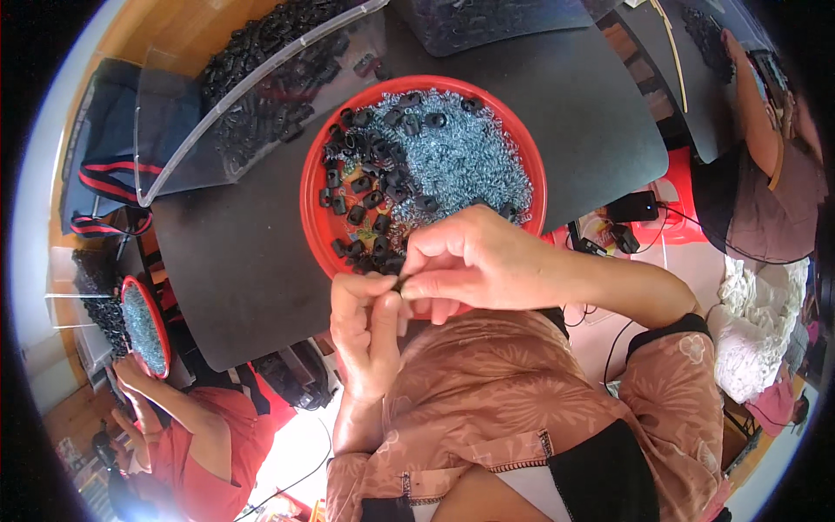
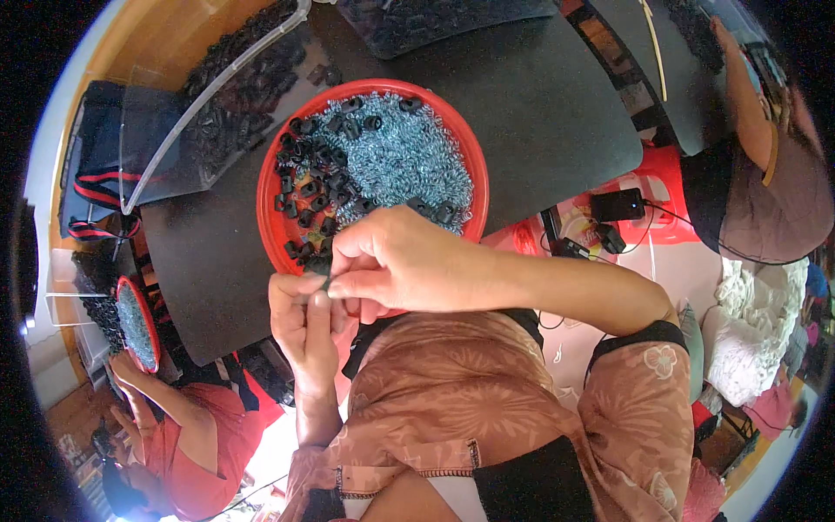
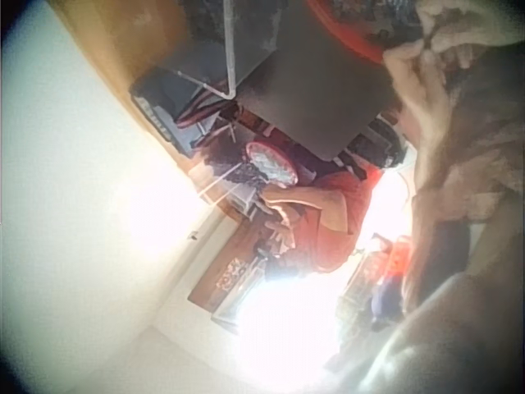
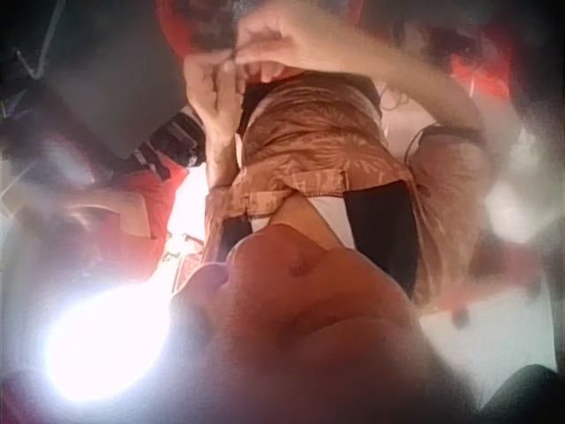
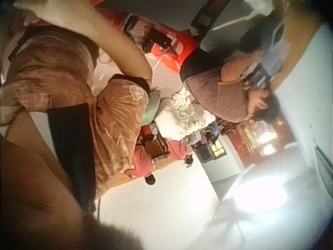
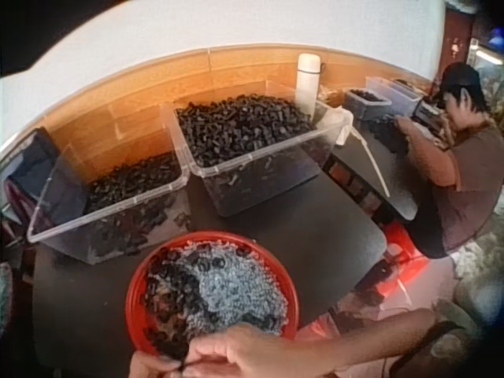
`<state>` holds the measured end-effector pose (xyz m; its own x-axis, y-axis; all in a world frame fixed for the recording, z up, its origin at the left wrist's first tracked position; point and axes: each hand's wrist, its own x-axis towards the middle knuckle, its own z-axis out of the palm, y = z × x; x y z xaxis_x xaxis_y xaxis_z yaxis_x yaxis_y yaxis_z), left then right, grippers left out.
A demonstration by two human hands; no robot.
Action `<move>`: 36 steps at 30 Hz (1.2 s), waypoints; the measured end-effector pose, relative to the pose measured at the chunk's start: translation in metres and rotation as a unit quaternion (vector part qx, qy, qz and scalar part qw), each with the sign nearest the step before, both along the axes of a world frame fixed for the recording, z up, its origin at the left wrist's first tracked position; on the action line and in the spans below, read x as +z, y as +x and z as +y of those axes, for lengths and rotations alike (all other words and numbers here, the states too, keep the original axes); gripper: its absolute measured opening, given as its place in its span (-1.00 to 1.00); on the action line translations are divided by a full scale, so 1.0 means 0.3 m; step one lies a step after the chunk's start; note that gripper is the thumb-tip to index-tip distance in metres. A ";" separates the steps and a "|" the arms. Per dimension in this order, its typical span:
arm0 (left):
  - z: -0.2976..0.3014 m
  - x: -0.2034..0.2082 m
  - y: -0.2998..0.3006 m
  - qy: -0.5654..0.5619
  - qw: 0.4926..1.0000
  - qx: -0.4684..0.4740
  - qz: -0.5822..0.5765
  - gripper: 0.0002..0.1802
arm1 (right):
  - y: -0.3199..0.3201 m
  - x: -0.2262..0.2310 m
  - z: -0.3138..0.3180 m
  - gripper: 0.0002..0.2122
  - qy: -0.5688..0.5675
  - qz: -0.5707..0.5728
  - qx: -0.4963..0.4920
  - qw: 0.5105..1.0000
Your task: The person assembles cord locks by hand, taking plastic pieces and metal springs from a tray and inserting the springs into the plastic components.
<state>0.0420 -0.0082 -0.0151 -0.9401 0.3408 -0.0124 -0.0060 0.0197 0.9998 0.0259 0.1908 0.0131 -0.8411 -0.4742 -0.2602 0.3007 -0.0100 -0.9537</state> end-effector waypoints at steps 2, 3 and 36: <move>-0.009 0.008 0.010 0.054 0.998 -0.004 -0.037 -0.84 | -0.027 0.011 0.016 -0.89 -0.016 -0.052 0.018 0.998; -0.013 0.012 0.015 0.057 0.997 -0.024 -0.037 -0.84 | -0.031 0.004 0.027 -0.89 -0.053 -0.087 0.037 0.994; -0.075 0.035 -0.282 -0.175 0.975 0.106 0.087 -0.83 | -0.339 -0.097 -0.051 -0.85 0.346 0.473 -0.121 0.801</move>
<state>-0.0426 -0.0306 -0.0046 -0.9872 0.1422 0.0729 0.1222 0.3774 0.9180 -0.0758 0.1756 -0.0162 -0.8628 -0.2845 0.4178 -0.4905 0.6708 -0.5562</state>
